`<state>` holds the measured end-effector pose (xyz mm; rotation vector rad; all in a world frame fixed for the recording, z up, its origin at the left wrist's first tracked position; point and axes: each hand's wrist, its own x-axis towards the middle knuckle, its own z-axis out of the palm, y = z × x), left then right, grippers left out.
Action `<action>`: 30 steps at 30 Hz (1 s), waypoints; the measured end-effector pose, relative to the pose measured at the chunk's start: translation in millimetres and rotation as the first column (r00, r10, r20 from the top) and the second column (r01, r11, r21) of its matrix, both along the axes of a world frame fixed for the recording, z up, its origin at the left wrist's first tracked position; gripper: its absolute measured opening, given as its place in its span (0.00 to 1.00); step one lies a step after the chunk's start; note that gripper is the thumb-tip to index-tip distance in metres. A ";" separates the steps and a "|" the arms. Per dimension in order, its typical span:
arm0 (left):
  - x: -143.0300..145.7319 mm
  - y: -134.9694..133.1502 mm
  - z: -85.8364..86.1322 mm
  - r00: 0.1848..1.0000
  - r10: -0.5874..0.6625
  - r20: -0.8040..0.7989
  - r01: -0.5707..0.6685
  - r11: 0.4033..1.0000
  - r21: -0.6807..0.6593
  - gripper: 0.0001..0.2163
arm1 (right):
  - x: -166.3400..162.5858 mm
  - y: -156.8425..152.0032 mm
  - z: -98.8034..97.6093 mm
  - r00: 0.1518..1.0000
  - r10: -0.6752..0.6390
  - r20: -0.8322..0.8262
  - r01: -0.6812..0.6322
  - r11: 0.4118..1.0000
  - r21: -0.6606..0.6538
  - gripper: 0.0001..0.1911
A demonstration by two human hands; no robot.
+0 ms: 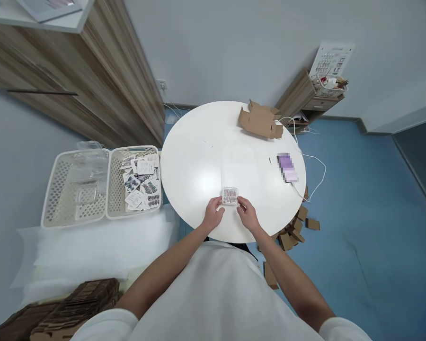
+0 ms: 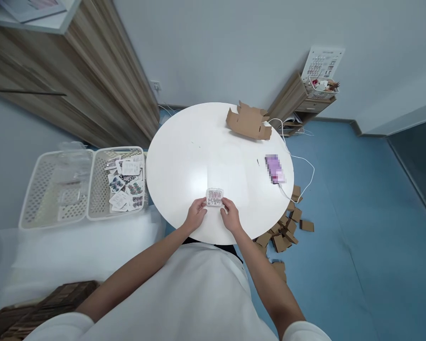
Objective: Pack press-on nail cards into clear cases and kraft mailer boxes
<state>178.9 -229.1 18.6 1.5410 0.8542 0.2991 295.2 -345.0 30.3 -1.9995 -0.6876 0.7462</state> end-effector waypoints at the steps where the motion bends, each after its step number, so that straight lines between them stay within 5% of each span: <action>1: 5.5 -9.1 -0.7 1.000 -0.028 0.002 0.028 1.000 -0.004 0.22 | 6.0 -12.3 -0.7 1.000 0.003 0.024 -0.002 1.000 -0.016 0.22; 7: 31.7 -50.1 -6.8 0.996 -0.076 -0.052 0.076 0.997 -0.008 0.22 | 39.0 -58.4 -7.6 0.983 0.114 0.141 -0.101 0.990 -0.093 0.23; 15: 49.3 -70.4 -9.5 0.970 -0.019 -0.243 0.073 0.974 0.213 0.22 | 59.4 -66.3 -23.4 0.923 0.294 0.249 -0.262 0.953 -0.152 0.24; 18: 44.9 -75.2 -3.4 0.962 0.000 -0.274 0.103 0.928 0.359 0.21 | 59.7 -74.3 -22.9 0.863 0.378 0.335 -0.348 0.926 -0.148 0.22; 24: 23.9 -84.1 10.0 0.873 -0.198 -0.445 0.418 0.773 0.478 0.15 | 61.6 -91.5 -26.9 0.556 0.684 0.472 -0.632 0.717 -0.294 0.12; 30: 16.5 -82.6 12.5 0.810 -0.236 -0.536 0.541 0.653 0.530 0.18 | 59.0 -78.8 -31.6 0.534 0.678 0.505 -0.587 0.727 -0.357 0.10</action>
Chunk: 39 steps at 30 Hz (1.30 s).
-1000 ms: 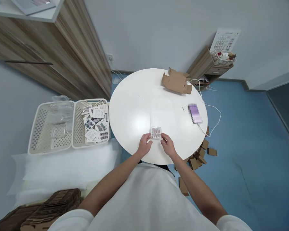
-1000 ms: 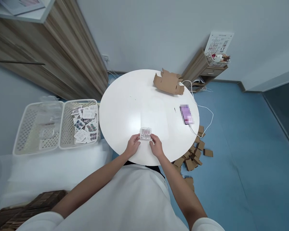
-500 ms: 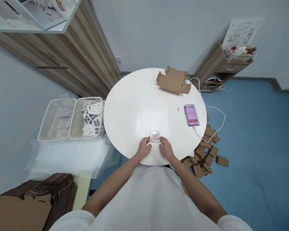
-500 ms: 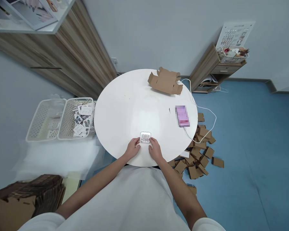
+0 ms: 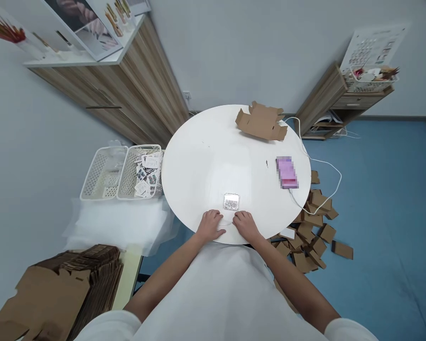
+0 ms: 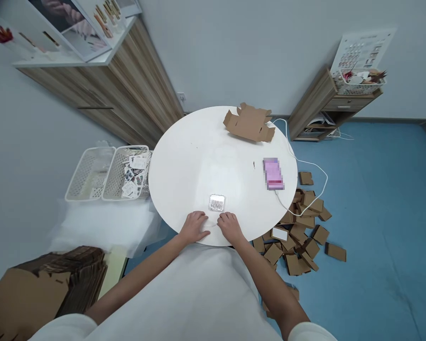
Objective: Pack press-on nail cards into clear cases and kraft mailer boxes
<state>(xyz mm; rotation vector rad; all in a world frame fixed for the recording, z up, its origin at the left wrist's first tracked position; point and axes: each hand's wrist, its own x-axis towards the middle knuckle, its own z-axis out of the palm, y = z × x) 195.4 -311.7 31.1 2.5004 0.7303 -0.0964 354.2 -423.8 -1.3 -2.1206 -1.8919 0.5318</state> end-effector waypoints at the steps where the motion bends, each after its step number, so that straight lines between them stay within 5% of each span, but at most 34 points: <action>1: 0.1 1.1 -0.5 1.000 -0.014 0.005 0.013 1.000 0.028 0.14 | -0.6 1.4 2.0 1.000 -0.029 -0.008 0.029 1.000 -0.002 0.10; 3: -0.3 3.4 -1.8 0.999 -0.043 0.005 0.043 0.996 0.077 0.08 | -2.2 1.3 8.1 0.996 -0.079 -0.035 0.079 0.997 -0.006 0.10; 11: -18.6 13.4 -2.6 0.995 -0.099 -0.023 0.100 0.992 0.078 0.11 | -19.6 -27.7 19.8 0.992 -0.086 -0.092 0.092 0.994 0.057 0.16; 18: -38.5 17.6 -2.9 0.992 -0.124 0.031 0.125 0.992 -0.009 0.11 | -31.2 -41.2 25.4 0.896 -0.339 -0.287 0.339 0.939 -0.053 0.14; 24: -35.7 33.2 -10.6 0.983 0.177 0.042 -0.160 0.949 -0.270 0.10 | -26.2 -27.0 32.0 0.759 -0.541 -0.362 0.507 0.840 -0.192 0.15; 29: -15.0 43.6 -13.4 0.945 0.323 -0.051 -0.326 0.922 -0.210 0.12 | -27.9 -10.4 17.0 0.704 -0.672 -0.230 0.643 0.740 -0.195 0.13; 33: -7.2 36.8 -14.3 0.981 0.190 0.032 -0.192 0.979 0.063 0.15 | -39.7 -2.3 8.3 0.760 -0.649 -0.009 0.649 0.760 -0.016 0.12; 37: -8.0 29.6 -13.1 0.975 -0.178 0.131 0.140 0.956 0.258 0.13 | -48.4 -0.9 9.3 0.922 -0.360 0.138 0.349 0.932 0.100 0.16; 39: -10.4 28.4 -11.2 0.944 -0.299 0.137 0.254 0.927 0.274 0.13 | -48.6 -3.9 12.4 0.959 -0.249 0.138 0.239 0.967 0.085 0.16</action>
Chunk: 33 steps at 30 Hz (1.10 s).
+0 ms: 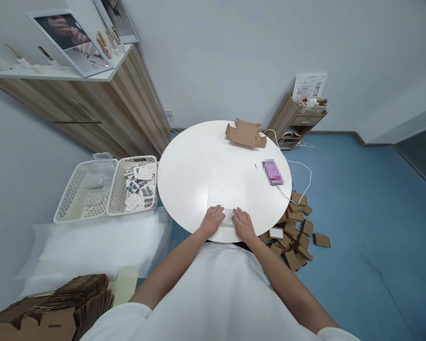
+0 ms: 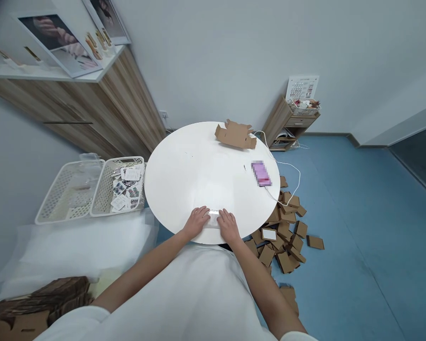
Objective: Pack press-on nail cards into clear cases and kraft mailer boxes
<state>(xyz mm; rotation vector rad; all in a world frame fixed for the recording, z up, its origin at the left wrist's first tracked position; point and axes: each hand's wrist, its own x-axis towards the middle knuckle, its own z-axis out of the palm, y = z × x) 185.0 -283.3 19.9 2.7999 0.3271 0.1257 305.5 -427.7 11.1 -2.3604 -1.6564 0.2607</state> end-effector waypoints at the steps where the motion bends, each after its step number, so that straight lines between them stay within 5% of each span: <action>1: -1.1 0.0 1.3 0.999 -0.035 -0.004 0.035 0.999 -0.005 0.12 | 1.0 -1.7 1.6 1.000 0.028 -0.010 -0.028 1.000 -0.010 0.15; 7: 1.5 2.5 9.8 0.988 -0.104 -0.114 0.093 0.991 -0.097 0.18 | 12.1 2.9 7.5 0.990 0.085 -0.109 -0.092 0.994 -0.062 0.19; 16: -19.3 -2.8 20.6 0.981 -0.125 -0.147 0.079 0.957 -0.281 0.12 | 0.1 -4.2 31.0 0.919 0.093 -0.383 -0.135 0.987 -0.083 0.11; 23: -6.6 15.6 25.3 0.988 0.086 -0.131 -0.130 0.918 -0.374 0.14 | 21.3 17.3 36.6 0.840 -0.085 -0.536 0.031 0.994 -0.108 0.13; 28: 3.0 38.9 18.1 0.970 0.131 -0.205 -0.221 0.828 -0.516 0.14 | 39.8 29.6 25.8 0.812 -0.185 -0.554 0.102 0.979 -0.178 0.16; 33: 6.3 51.3 6.2 0.878 0.327 -0.348 -0.464 0.756 -0.462 0.11 | 46.1 23.7 7.4 0.773 -0.284 -0.568 0.269 0.957 -0.112 0.15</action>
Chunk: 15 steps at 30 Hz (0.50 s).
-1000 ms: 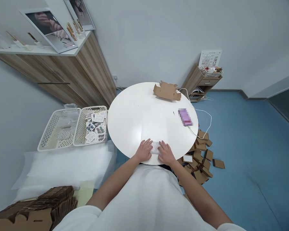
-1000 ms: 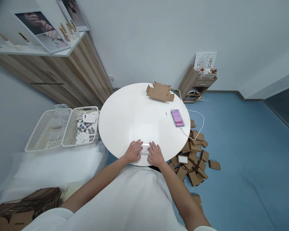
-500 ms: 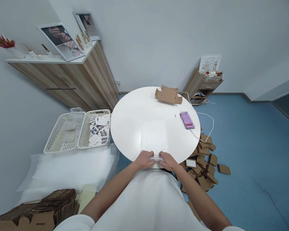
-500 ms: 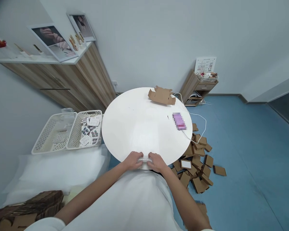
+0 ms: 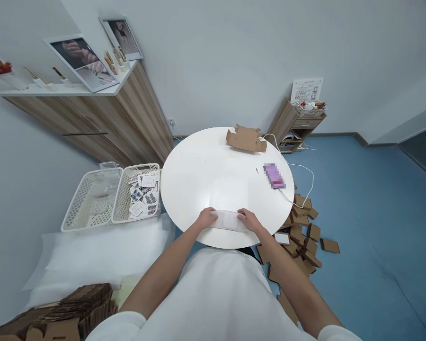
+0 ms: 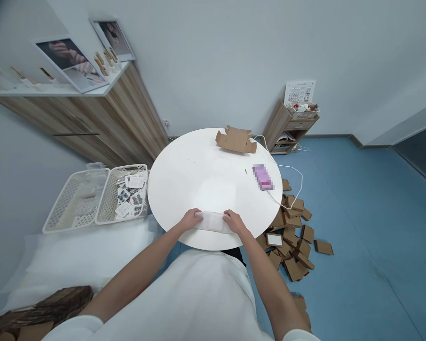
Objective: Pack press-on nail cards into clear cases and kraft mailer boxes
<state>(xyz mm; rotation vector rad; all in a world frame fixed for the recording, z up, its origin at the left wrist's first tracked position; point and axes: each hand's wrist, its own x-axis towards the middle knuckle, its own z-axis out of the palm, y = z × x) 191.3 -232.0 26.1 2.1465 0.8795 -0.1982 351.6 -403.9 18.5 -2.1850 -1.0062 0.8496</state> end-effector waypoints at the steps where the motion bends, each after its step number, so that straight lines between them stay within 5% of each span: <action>1: -0.2 1.1 -1.6 0.999 0.019 -0.029 -0.019 1.000 0.011 0.11 | 0.8 -2.0 -3.7 0.999 -0.042 0.024 0.041 0.999 0.011 0.14; 5: -4.3 -1.4 -1.3 0.995 0.050 -0.088 -0.042 0.995 0.088 0.12 | -0.2 -10.4 -13.1 0.955 -0.192 0.224 0.187 0.981 0.045 0.14; 8: -6.3 -10.1 4.7 1.000 -0.013 -0.009 0.015 0.943 0.332 0.20 | -8.0 -13.9 -11.2 0.876 -0.204 0.437 0.188 0.979 0.079 0.16; 12: -2.0 -22.9 11.0 0.883 -0.463 0.077 0.372 0.791 0.486 0.23 | -22.8 -10.6 -1.5 0.841 0.141 0.523 -0.176 0.984 0.017 0.12; 15: 3.0 -28.7 10.4 0.812 -0.583 0.042 0.505 0.736 0.450 0.26 | -28.9 -4.4 2.5 0.804 0.346 0.483 -0.359 0.931 -0.070 0.19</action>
